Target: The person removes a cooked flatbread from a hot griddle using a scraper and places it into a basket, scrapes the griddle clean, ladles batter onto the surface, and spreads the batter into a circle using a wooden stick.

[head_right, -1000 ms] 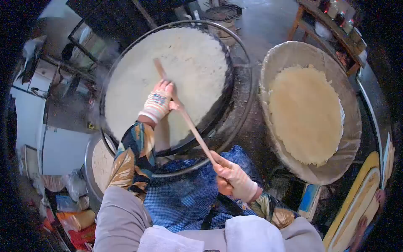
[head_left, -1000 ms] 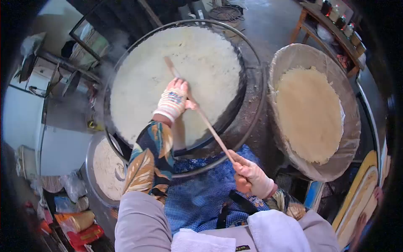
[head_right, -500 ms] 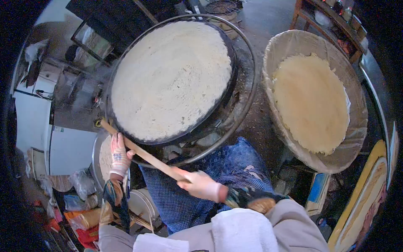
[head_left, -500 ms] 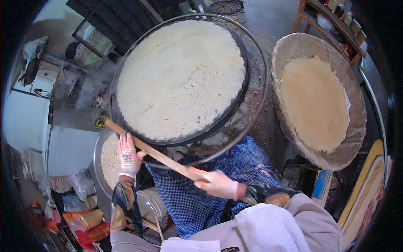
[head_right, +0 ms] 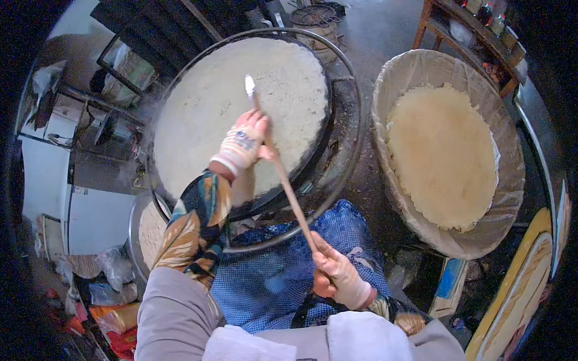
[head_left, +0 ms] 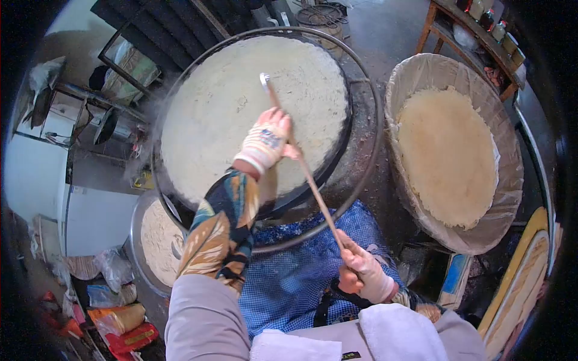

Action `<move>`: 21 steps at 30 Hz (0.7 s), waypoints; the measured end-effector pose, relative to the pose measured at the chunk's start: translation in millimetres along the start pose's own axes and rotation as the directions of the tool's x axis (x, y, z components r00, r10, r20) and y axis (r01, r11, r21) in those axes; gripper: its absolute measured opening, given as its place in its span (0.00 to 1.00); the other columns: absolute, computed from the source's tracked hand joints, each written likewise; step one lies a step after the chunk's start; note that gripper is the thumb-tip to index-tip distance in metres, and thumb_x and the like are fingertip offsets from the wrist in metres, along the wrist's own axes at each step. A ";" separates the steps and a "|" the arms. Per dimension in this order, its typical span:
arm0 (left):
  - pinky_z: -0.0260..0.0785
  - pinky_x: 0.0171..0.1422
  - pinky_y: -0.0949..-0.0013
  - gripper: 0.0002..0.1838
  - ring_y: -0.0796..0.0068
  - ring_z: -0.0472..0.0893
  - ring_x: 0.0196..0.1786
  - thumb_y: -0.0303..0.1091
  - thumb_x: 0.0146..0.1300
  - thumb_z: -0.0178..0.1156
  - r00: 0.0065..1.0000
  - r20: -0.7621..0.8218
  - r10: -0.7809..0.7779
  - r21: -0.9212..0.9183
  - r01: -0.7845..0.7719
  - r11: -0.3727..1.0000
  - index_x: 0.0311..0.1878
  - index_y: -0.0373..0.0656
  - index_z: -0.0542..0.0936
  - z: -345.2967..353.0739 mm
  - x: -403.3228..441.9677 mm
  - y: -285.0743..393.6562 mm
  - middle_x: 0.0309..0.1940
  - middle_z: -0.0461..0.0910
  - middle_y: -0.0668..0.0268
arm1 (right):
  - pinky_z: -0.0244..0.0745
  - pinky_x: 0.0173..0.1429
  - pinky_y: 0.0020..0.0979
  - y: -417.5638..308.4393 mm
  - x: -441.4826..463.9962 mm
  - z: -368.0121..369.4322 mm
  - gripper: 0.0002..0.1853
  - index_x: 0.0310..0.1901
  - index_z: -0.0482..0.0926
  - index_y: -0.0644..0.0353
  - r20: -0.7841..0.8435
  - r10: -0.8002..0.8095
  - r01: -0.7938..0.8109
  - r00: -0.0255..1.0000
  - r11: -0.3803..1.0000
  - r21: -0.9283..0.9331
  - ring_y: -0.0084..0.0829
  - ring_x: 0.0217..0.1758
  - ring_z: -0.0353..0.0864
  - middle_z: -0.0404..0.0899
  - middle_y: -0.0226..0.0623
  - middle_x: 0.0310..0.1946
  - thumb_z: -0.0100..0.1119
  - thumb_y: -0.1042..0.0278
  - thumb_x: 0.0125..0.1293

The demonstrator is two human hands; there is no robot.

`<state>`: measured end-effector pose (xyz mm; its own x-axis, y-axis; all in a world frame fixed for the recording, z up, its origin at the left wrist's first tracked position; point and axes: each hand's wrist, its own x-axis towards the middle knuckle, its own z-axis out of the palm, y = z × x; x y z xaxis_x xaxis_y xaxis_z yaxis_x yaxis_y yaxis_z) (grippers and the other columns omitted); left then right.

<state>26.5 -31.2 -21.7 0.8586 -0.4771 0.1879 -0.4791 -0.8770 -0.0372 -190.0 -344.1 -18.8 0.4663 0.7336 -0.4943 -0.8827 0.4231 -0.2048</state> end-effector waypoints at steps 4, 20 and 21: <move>0.57 0.73 0.52 0.48 0.42 0.65 0.68 0.70 0.49 0.55 0.984 0.063 -0.164 0.127 0.156 0.980 0.60 0.34 0.70 6.6 -66.4 -68.2 0.62 0.69 0.46 | 0.55 0.15 0.23 -2.0 45.8 24.0 0.28 0.73 0.59 0.39 0.116 0.117 -0.111 0.986 0.992 -0.053 0.16 0.11 0.58 0.64 0.24 0.15 0.51 0.63 0.73; 0.50 0.73 0.43 0.57 0.38 0.61 0.67 0.75 0.50 0.51 0.930 -0.081 -0.357 0.056 0.362 0.930 0.66 0.29 0.63 -64.1 -185.5 24.3 0.62 0.65 0.40 | 0.75 0.30 0.26 57.5 18.5 -19.4 0.26 0.66 0.70 0.51 0.179 -0.361 0.292 0.915 0.287 -0.912 0.22 0.23 0.78 0.83 0.32 0.30 0.60 0.69 0.66; 0.50 0.73 0.43 0.56 0.38 0.61 0.67 0.76 0.51 0.50 0.955 -0.090 -0.283 0.012 0.285 0.958 0.66 0.29 0.63 -61.8 -134.9 34.8 0.62 0.66 0.41 | 0.75 0.29 0.25 52.6 -0.3 -41.8 0.26 0.66 0.71 0.53 0.188 -0.478 0.323 0.858 0.217 -0.921 0.21 0.22 0.77 0.82 0.31 0.29 0.60 0.71 0.66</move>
<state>-117.3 6.3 12.4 0.9391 -0.2020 0.2781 -0.2119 -0.9773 0.0059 -239.0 -344.3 -64.7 0.8333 0.5271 -0.1670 -0.0952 -0.1609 -0.9824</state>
